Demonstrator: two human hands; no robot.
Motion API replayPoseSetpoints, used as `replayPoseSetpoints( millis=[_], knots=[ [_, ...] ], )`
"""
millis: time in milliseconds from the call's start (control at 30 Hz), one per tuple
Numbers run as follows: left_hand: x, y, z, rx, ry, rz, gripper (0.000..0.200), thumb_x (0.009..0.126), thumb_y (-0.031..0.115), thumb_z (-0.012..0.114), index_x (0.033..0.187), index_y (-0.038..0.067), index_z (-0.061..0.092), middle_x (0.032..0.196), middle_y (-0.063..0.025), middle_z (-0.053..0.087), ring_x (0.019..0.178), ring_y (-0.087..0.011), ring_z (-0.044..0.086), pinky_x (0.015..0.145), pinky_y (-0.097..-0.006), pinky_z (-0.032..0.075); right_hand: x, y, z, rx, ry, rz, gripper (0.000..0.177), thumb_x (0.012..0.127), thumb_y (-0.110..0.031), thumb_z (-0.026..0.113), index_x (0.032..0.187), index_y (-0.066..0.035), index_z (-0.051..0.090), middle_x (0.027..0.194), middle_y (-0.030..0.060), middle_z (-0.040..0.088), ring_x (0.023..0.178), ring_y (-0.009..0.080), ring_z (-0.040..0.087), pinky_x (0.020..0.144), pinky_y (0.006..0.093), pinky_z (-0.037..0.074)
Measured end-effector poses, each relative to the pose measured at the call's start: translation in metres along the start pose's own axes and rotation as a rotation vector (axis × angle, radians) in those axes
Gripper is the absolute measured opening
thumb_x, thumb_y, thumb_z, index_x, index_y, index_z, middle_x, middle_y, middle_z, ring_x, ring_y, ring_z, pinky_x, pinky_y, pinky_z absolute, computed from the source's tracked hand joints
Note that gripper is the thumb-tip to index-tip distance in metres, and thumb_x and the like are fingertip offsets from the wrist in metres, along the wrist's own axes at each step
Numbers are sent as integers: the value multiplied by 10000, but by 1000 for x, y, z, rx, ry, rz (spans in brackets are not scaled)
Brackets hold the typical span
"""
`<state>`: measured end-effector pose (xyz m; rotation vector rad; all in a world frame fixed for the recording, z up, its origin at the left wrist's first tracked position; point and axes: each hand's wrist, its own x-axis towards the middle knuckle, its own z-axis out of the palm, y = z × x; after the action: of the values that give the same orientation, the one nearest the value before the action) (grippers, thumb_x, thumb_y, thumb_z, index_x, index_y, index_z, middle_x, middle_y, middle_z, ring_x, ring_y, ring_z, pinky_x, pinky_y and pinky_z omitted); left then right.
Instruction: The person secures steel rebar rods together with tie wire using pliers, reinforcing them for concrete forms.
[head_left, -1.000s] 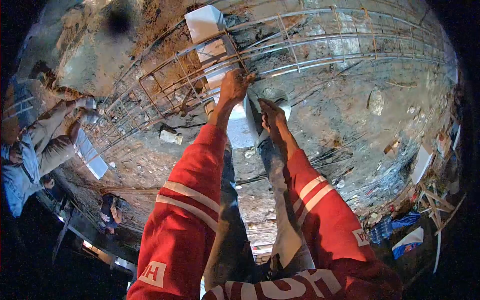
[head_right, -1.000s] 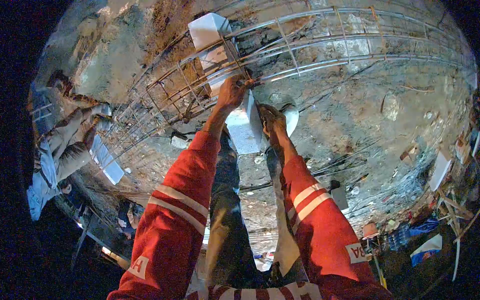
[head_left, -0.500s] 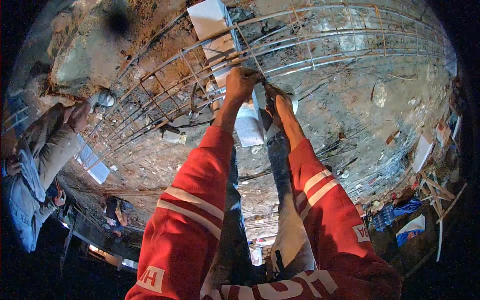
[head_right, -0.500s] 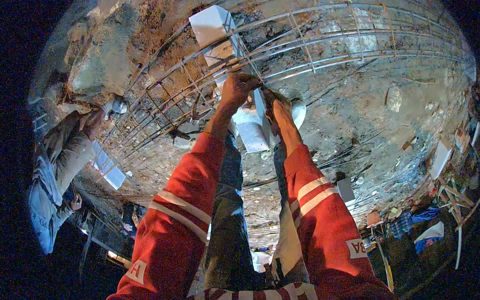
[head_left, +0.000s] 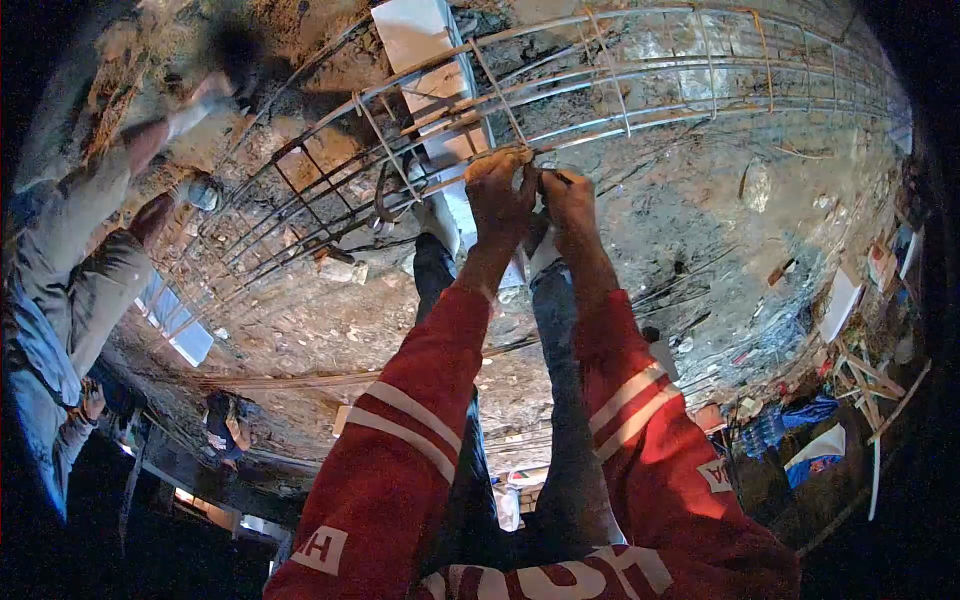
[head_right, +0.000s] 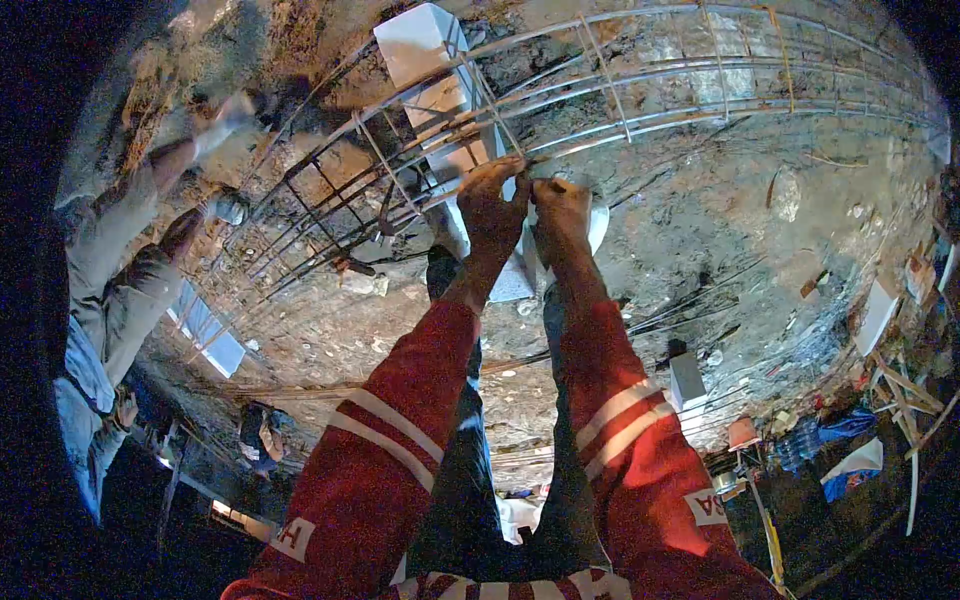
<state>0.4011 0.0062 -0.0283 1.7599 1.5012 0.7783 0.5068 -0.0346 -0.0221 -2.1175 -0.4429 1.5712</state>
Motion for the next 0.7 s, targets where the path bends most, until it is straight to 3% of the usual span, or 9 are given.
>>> replayPoseSetpoints(
  millis=[33,100,167,200,267,400,433,567,700],
  knots=[
    [-1,-1,-1,-5,1,-2,157,704,94,694,852,58,659,883,-118,671,873,-307,636,794,-402,458,-3,-13,-11,-350,-13,-153,172,822,-206,588,848,-51,657,876,159,670,768,304,658,665,431,507],
    [0,0,-2,20,8,49,180,684,93,716,848,67,649,878,-95,668,860,-301,633,785,-404,452,-1,-38,-27,-391,-8,-142,168,811,-195,587,839,-41,648,844,157,665,770,316,656,655,442,505],
    [3,3,-3,-43,8,27,182,701,128,729,858,77,653,876,-84,677,860,-288,640,797,-391,463,6,-56,-32,-940,56,-262,154,792,-157,577,854,-30,638,880,165,662,806,340,654,660,455,513],
    [3,6,-4,-101,2,2,188,717,164,742,868,87,658,874,-73,686,860,-275,648,809,-378,475,11,-58,-32,-946,55,-264,154,792,-157,577,854,-30,638,880,165,662,806,340,654,660,455,513],
    [3,12,-3,100,-50,-42,178,713,166,741,854,100,655,866,-67,681,864,-269,636,812,-383,460,19,-62,-32,-1137,70,-723,150,764,-137,581,865,-40,636,900,153,648,847,359,641,681,461,520],
    [0,3,11,121,67,7,182,671,124,753,808,115,634,884,-55,678,855,-259,628,805,-367,456,48,-60,-22,-753,179,-730,111,717,-156,617,812,-103,637,860,150,574,848,381,571,762,491,469],
    [-1,4,10,111,64,-20,184,668,115,753,807,118,633,883,-56,680,855,-255,628,807,-366,457,54,-68,-26,-850,181,-872,131,726,-197,626,837,-139,662,926,126,585,942,372,537,843,526,419],
    [0,2,11,78,89,-21,178,674,106,750,804,121,630,875,-62,682,846,-248,631,807,-359,461,48,-82,-41,-1083,37,-896,177,728,-258,636,874,-171,686,1002,50,598,1049,308,483,897,581,328],
    [2,3,10,77,89,-31,166,687,118,749,802,119,628,872,-64,679,842,-245,636,794,-349,467,52,-57,-38,-996,165,-1114,235,710,-268,637,933,-199,665,1106,65,555,1066,297,470,895,544,323]
  ],
)
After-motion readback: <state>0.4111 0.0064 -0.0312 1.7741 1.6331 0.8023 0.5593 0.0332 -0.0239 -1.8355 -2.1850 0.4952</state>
